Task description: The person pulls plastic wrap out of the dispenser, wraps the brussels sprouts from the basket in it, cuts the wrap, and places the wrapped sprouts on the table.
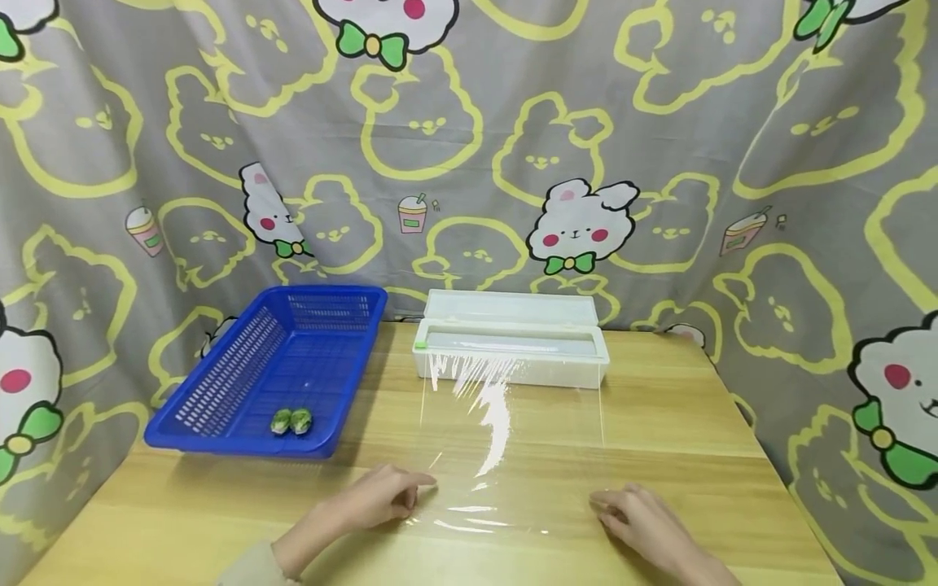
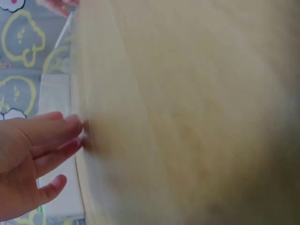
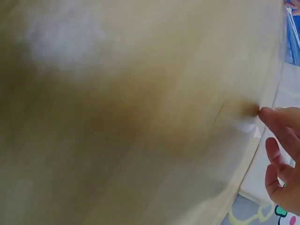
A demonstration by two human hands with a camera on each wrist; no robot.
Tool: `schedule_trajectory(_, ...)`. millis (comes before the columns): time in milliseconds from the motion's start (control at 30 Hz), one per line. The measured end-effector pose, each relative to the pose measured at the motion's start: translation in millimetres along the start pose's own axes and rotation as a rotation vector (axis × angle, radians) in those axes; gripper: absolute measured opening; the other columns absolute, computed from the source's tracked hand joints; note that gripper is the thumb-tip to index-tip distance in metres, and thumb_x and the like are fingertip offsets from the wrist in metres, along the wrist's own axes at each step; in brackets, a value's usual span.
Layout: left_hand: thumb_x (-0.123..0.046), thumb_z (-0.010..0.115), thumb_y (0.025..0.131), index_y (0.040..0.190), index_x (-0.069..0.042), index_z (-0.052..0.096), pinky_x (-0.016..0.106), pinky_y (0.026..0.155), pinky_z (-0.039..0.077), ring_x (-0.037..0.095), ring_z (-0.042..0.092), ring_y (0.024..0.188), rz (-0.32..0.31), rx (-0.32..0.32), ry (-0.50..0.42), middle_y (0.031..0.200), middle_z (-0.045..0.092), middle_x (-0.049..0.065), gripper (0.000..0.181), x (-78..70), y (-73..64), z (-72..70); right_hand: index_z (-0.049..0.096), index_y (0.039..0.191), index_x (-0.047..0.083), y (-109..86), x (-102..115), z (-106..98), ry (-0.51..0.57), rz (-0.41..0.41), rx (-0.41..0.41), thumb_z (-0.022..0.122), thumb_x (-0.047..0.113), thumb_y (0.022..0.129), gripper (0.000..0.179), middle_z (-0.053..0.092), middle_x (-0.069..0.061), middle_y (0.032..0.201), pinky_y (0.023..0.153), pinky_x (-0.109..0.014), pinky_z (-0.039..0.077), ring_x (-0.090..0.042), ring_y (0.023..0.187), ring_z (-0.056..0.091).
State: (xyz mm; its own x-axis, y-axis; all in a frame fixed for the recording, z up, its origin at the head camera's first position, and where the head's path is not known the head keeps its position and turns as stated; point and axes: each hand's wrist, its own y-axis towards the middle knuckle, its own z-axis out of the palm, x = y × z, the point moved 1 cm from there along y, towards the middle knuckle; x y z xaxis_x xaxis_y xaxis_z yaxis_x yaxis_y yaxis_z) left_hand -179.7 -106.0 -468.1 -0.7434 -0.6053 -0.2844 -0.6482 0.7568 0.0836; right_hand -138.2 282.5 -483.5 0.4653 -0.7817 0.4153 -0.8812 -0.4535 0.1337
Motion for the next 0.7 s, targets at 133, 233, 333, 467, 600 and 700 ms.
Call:
schedule_trajectory(133, 0.000, 0.073, 0.067, 0.098, -0.018, 0.065, 0.011, 0.059, 0.036, -0.003, 0.044, 0.063, 0.062, -0.023, 0.083, 0.065, 0.055, -0.011, 0.036, -0.4, -0.5, 0.8, 0.070, 0.095, 0.008, -1.6, 0.3, 10.5, -0.077, -0.180, -0.126, 0.077, 0.004, 0.064, 0.033, 0.065, 0.011, 0.077, 0.057, -0.020, 0.042, 0.003, 0.071, 0.049)
schedule_trajectory(233, -0.005, 0.075, 0.066, 0.101, -0.019, 0.065, 0.011, 0.059, 0.033, -0.002, 0.041, 0.065, 0.034, -0.008, 0.092, 0.066, 0.051, -0.011, 0.039, 1.4, -1.1, 0.2, 0.066, 0.105, 0.002, -1.1, -1.4, 13.8, -0.010, -0.183, -0.077, 0.075, 0.002, 0.067, 0.039, 0.057, 0.010, 0.081, 0.058, -0.018, 0.041, 0.005, 0.073, 0.044)
schedule_trajectory(333, -0.009, 0.076, 0.065, 0.108, -0.019, 0.064, 0.013, 0.059, 0.032, 0.000, 0.040, 0.068, -0.014, 0.018, 0.075, 0.068, 0.049, -0.011, 0.046, 3.8, -1.9, -1.5, 0.059, 0.116, -0.005, -0.8, -4.1, 12.1, 0.098, -0.095, 0.017, 0.071, 0.003, 0.074, 0.044, 0.050, 0.008, 0.087, 0.059, -0.018, 0.039, 0.006, 0.076, 0.038)
schedule_trajectory(467, -0.012, 0.077, 0.065, 0.106, -0.017, 0.065, 0.014, 0.058, 0.032, 0.000, 0.039, 0.067, -0.043, 0.027, 0.048, 0.070, 0.049, -0.010, 0.043, 7.0, -2.4, -2.6, 0.057, 0.116, -0.005, -1.6, -8.0, 8.1, 0.192, -0.029, 0.047, 0.070, 0.010, 0.079, 0.042, 0.051, 0.004, 0.091, 0.060, -0.019, 0.039, 0.005, 0.076, 0.038)
schedule_trajectory(600, -0.022, 0.076, 0.072, 0.105, -0.019, 0.066, 0.015, 0.061, 0.032, 0.000, 0.040, 0.068, -0.078, 0.032, 0.016, 0.072, 0.050, -0.010, 0.034, 8.7, 0.7, -2.3, 0.058, 0.112, -0.005, -2.2, -10.4, 5.2, 0.259, -0.001, 0.013, 0.066, 0.012, 0.084, 0.034, 0.049, 0.005, 0.086, 0.057, -0.018, 0.036, 0.006, 0.073, 0.036)
schedule_trajectory(700, -0.028, 0.075, 0.074, 0.107, -0.021, 0.066, 0.017, 0.065, 0.032, 0.003, 0.041, 0.075, -0.110, 0.044, -0.024, 0.077, 0.049, -0.008, 0.035, 7.8, 5.9, -2.1, 0.059, 0.113, -0.004, -2.5, -12.3, 2.5, 0.260, 0.048, 0.020, 0.065, 0.013, 0.085, 0.033, 0.045, 0.005, 0.082, 0.056, -0.018, 0.033, 0.006, 0.071, 0.035)
